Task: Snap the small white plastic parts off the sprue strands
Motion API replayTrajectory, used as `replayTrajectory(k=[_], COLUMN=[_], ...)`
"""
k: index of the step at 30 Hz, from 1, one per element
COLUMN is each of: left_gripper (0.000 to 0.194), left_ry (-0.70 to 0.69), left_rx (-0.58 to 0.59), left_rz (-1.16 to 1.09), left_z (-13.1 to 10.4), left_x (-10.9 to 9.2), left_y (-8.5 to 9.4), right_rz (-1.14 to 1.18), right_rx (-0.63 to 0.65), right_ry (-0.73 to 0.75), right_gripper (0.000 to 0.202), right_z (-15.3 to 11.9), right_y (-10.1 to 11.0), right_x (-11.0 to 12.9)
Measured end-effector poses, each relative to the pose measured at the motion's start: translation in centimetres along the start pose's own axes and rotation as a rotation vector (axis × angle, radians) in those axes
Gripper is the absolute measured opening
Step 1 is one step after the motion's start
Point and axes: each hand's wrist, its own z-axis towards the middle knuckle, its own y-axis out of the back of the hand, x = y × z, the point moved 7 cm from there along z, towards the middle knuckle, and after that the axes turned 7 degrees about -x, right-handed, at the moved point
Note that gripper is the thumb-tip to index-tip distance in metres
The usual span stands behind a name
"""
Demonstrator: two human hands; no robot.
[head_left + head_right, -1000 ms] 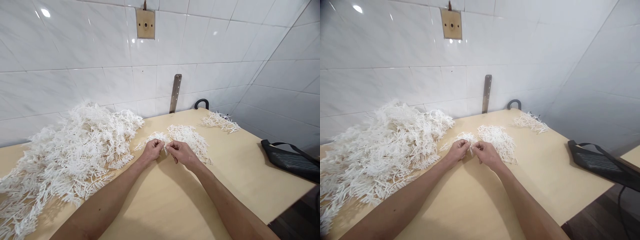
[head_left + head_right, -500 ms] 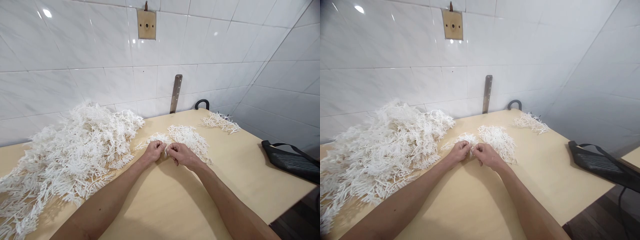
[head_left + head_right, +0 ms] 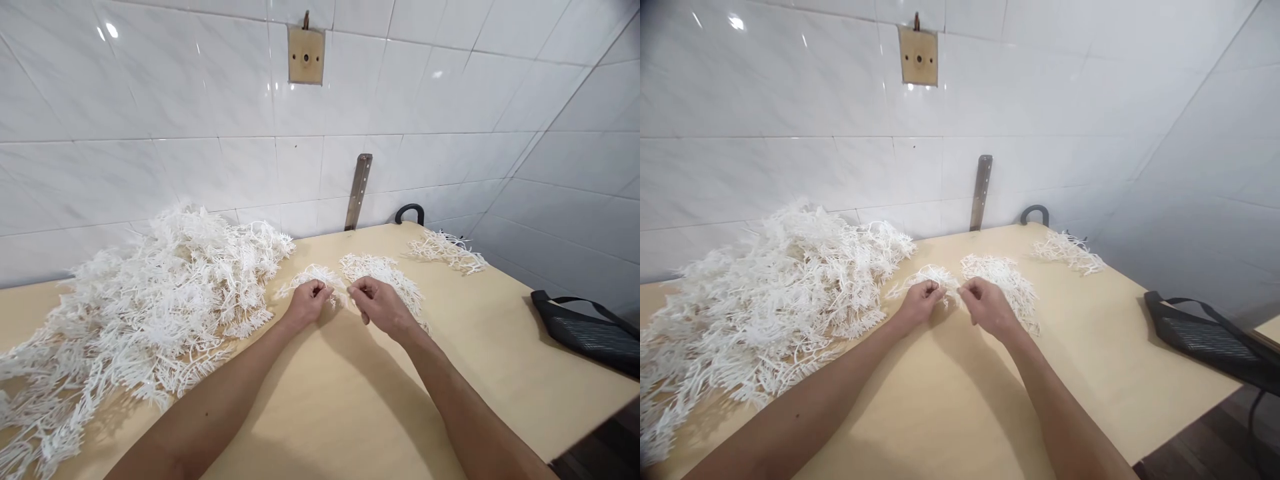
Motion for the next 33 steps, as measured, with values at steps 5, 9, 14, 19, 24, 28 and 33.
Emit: replayTrajectory(k=[5,9,14,19,24,28,33], left_gripper=[0.044,0.046,0.043,0.040,0.039,0.041,0.042], left_ry=[0.124,0.177,0.191,0.208,0.164,0.136,0.210], left_rx=[0.036,0.038,0.027,0.039,0.016,0.018,0.037], left_rz=[-0.213,-0.269,-0.282,-0.292,-0.272,-0.254,-0.293], left_z=[0.2,-0.1,-0.4,-0.4,-0.2,-0.3,-0.6], left_x=[0.2,0.1,-0.3,-0.3,0.0,-0.1,0.3], left_y=[0.1,-0.2,-0.3,-0.5,-0.6,-0.8,-0.9], right_rz=[-0.281,-0.101,0.131,0.280,0.345,0.342,0.290], right_rx=[-0.388,-0.139,0.151,0.262,0.307,0.320,0.303], right_ry=[0.027,0.001,-0.078,-0.142,-0.178,-0.181,-0.175], right_gripper=[0.015,0.029,0.040,0.038,0.037,0.038,0.039], right_z=[1.0,0.5,-0.6,-0.7,-1.0,-1.0,-0.8], right_y=[4.3,1.4,-2.5,-3.2,-3.7,-3.9,-3.9], right_x=[-1.2,-0.9,-0.6,-0.7,-0.6,-1.0,-1.6])
